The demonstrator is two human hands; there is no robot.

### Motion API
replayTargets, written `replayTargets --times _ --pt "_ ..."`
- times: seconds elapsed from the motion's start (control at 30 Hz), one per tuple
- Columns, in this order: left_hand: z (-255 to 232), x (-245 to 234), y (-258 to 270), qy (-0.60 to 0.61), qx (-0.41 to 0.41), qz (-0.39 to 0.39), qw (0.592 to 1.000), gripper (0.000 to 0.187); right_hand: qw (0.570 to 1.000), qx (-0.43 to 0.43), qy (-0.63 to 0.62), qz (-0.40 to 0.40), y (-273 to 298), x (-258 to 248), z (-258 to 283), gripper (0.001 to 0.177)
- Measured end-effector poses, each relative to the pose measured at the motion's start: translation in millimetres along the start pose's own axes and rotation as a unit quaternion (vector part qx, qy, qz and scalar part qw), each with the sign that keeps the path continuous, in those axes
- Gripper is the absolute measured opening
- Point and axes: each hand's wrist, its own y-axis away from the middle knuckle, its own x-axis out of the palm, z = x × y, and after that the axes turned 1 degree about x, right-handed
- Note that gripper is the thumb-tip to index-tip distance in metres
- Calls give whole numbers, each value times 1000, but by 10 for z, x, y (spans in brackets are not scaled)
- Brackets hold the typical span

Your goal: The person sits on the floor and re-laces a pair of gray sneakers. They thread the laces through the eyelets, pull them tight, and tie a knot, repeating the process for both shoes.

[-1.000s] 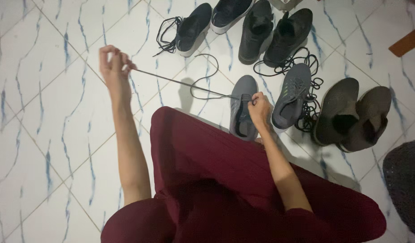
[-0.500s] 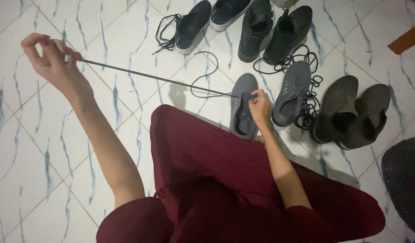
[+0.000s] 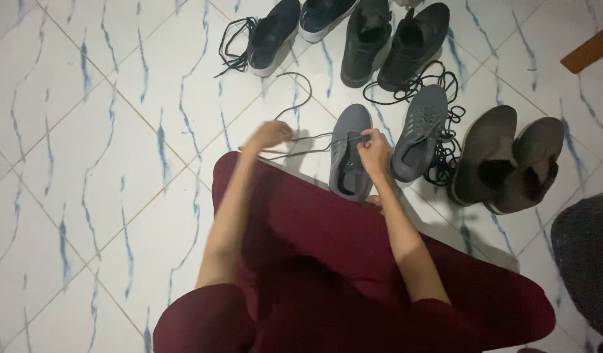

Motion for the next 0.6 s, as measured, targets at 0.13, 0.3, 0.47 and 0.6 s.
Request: replayTargets --times 0.13,0.3,0.47,0.6 --pt "-63 1054 -531 234 -119 65 963 57 1000 -6 17 18 10 -64 46 33" --pt "-292 1576 -752 116 -203 -52 971 69 1000 -8 21 16 2 -66 77 34" --pt "-390 1635 -722 125 -211 -92 965 70 1000 -3 10 1 3 -13 67 32" --pt "-522 1597 -675 231 -264 -107 930 68 998 51 -22 35 -5 2 37 33"
